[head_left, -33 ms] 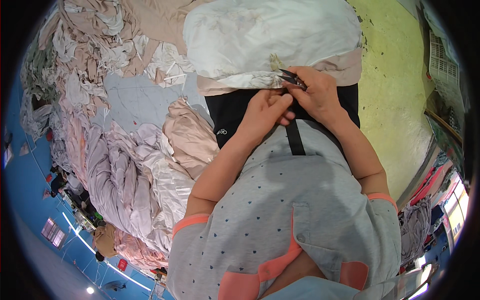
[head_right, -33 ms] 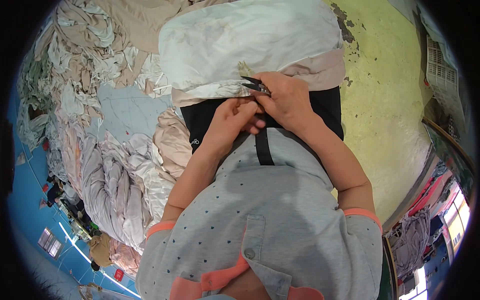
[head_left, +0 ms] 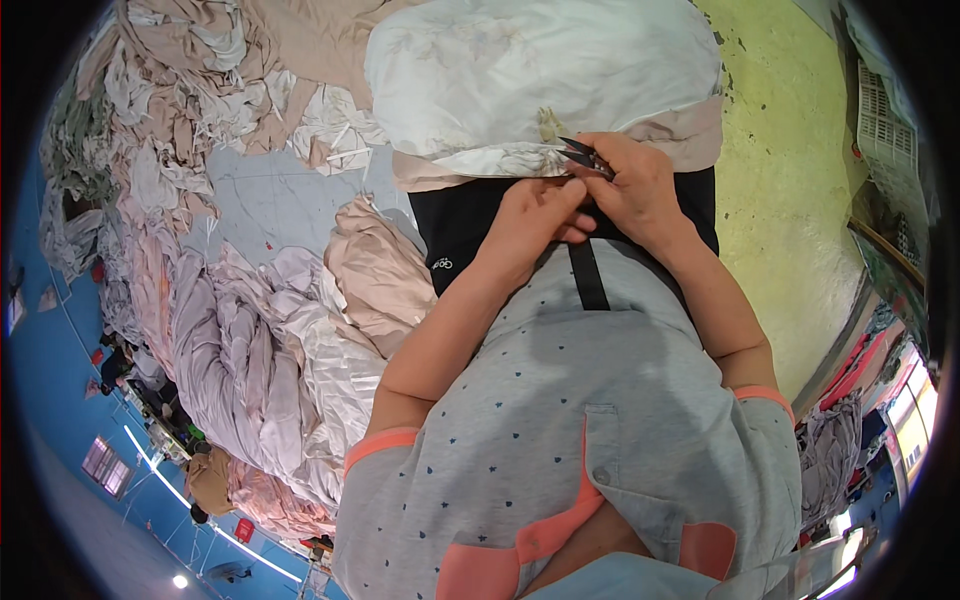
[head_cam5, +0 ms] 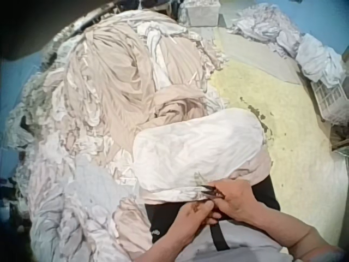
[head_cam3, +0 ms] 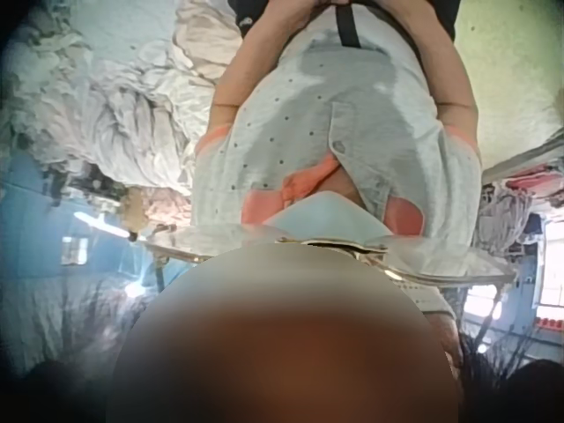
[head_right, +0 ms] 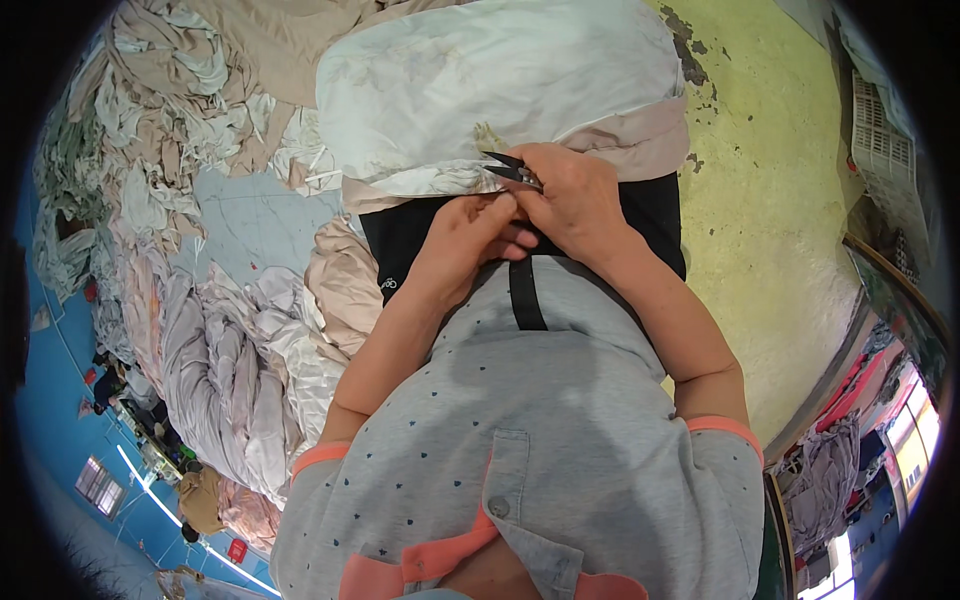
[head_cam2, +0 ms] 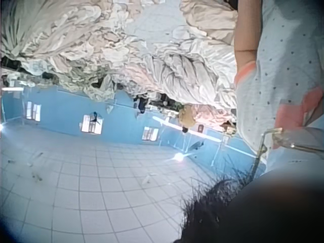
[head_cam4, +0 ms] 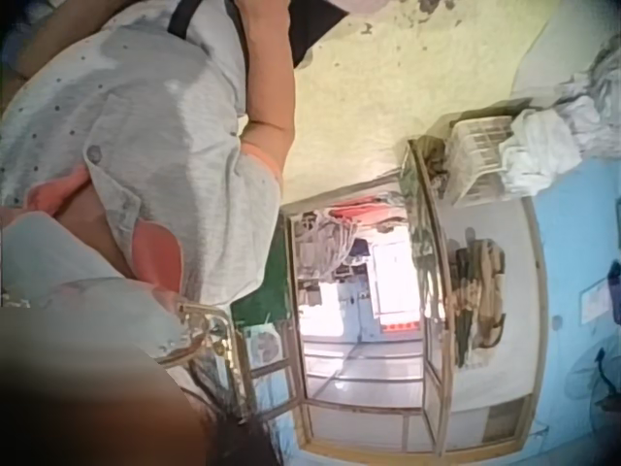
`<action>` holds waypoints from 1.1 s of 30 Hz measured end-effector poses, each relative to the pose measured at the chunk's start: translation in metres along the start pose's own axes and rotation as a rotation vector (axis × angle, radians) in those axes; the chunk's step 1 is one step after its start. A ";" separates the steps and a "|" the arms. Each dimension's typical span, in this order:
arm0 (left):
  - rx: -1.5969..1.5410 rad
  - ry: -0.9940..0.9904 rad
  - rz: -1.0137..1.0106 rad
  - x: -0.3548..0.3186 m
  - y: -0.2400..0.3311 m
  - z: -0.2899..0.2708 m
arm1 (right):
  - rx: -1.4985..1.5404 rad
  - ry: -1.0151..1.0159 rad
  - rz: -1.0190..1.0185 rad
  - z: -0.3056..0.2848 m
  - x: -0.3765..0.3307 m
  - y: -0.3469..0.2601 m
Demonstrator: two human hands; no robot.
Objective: Inspecting white fabric pillow shells and removing debris using tweezers.
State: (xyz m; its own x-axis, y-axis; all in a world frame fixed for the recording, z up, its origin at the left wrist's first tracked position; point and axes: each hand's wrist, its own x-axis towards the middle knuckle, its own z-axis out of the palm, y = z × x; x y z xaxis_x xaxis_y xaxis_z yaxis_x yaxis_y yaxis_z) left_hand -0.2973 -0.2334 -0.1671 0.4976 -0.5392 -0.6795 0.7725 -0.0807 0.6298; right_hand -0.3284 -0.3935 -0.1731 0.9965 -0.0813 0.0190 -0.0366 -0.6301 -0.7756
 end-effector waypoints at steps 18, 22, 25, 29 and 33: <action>-0.216 0.311 0.439 0.011 -0.025 0.004 | 0.357 -0.078 0.172 0.007 0.010 -0.009; -0.091 0.287 0.475 0.011 -0.029 -0.001 | 0.403 -0.153 0.209 0.006 0.012 -0.007; -0.182 0.237 0.430 0.011 -0.026 -0.002 | 0.455 -0.142 0.237 0.010 0.010 -0.001; -0.304 0.232 0.349 0.011 -0.017 0.001 | 0.697 -0.127 0.390 0.011 0.006 0.011; -0.320 0.265 0.292 0.012 -0.009 0.001 | 0.700 -0.168 0.456 0.006 0.005 0.011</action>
State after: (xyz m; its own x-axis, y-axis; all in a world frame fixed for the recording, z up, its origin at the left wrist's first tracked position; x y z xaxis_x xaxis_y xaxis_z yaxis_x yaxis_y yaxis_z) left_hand -0.2986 -0.2403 -0.1804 0.7621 -0.2662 -0.5902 0.6474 0.3251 0.6893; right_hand -0.3231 -0.3962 -0.1856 0.8954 -0.0610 -0.4411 -0.4375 0.0636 -0.8969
